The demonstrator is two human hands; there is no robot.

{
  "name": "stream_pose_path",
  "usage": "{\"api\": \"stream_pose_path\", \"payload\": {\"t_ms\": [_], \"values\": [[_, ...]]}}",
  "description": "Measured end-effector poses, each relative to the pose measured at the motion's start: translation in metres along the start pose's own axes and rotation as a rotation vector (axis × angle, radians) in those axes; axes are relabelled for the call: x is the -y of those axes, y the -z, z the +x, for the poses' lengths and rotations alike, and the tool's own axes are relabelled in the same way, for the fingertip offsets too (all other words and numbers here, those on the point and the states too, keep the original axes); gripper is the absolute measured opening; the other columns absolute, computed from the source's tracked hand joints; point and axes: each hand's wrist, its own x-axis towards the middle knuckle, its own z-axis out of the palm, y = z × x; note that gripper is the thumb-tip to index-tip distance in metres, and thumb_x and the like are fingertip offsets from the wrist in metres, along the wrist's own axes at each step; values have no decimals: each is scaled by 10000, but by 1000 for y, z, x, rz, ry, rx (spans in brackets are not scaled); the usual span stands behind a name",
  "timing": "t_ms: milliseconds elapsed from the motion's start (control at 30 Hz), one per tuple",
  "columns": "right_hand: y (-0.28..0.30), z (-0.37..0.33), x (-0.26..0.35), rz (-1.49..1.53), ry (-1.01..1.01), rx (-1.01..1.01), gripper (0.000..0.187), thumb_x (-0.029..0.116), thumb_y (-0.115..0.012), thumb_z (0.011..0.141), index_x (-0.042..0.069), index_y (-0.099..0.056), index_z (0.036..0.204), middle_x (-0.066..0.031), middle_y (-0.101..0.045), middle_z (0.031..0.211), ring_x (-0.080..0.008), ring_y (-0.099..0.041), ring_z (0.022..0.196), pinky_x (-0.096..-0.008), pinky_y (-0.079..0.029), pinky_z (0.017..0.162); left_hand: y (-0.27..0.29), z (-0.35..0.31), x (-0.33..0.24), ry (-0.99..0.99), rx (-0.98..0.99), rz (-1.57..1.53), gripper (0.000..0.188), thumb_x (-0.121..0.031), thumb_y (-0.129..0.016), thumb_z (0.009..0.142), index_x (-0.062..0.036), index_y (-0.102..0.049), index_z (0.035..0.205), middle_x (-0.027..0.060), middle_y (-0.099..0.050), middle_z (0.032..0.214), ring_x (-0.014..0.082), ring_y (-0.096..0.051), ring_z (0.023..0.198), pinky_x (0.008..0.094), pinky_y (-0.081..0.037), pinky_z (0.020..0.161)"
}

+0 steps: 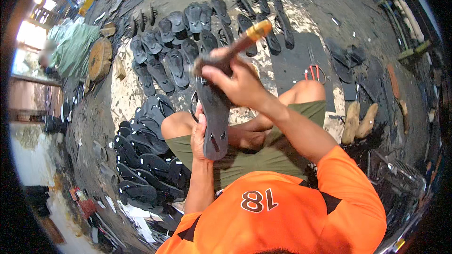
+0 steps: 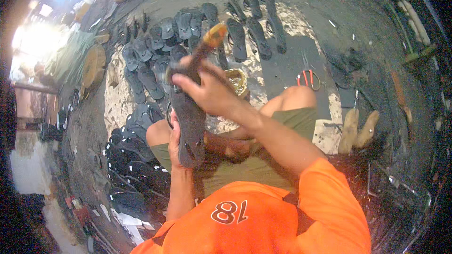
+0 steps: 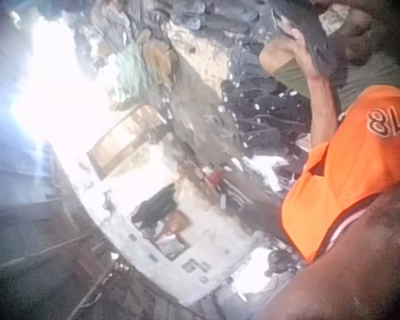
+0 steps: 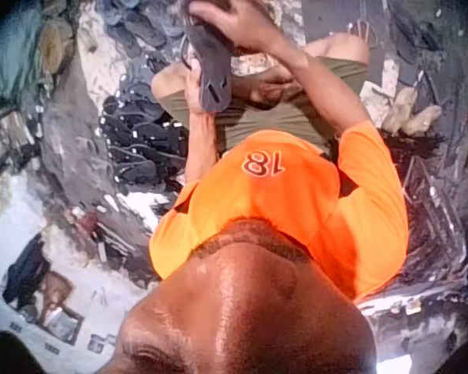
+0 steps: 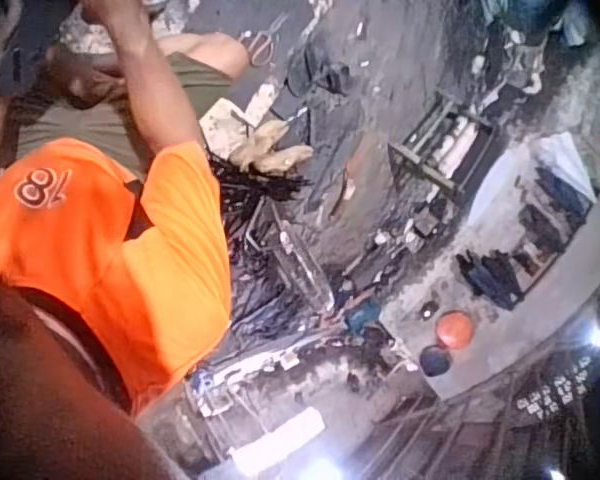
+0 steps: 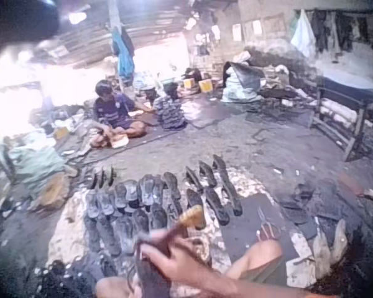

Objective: The person sits on the floor and repeatedly applies a brown adhesive to the soles of black flip-flops using a brush. They pick up each flip-flop, coat the sole, and place it back in a row on the floor.

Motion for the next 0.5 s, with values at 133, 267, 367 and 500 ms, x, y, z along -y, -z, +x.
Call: {"api": "stream_pose_path", "payload": {"t_ms": [133, 267, 367, 500], "values": [[18, 8, -13, 81, -256, -80, 382, 289, -670, 899, 16, -594, 1156, -132, -666, 1038, -208, -646, 943, -364, -491, 851, 1, -1, -10, -41, 18, 29, 506, -304, -461, 1013, -131, -316, 1467, 111, -499, 1352, 240, -590, 1108, 402, -532, 881], [15, -15, -21, 21, -153, -126, 379, 274, -690, 892, 5, -614, 1147, -103, -680, 1030, -171, -637, 985, -317, -491, 883, -12, 2, -8, -73, -40, -41, 529, -305, -453, 1009, -163, -275, 1487, 123, -481, 1368, 288, -577, 1125, 416, -540, 864], [32, 13, -10, 109, -22, -36, 249, 127, -674, 905, 21, -633, 1126, -50, -655, 1058, -133, -620, 945, -294, -502, 841, -9, -3, -6, -130, -26, 9, 570, -356, -438, 1005, -206, -222, 1510, 125, -440, 1394, 314, -544, 1157, 455, -548, 832], [18, 19, 0, -124, 372, 81, 272, 135, -710, 851, 32, -621, 1086, -141, -658, 1047, -293, -642, 982, -380, -488, 864, -27, 1, -10, -210, 95, -143, 480, -351, -367, 1036, -209, -287, 1488, 166, -492, 1353, 348, -575, 1090, 465, -548, 783]]}}
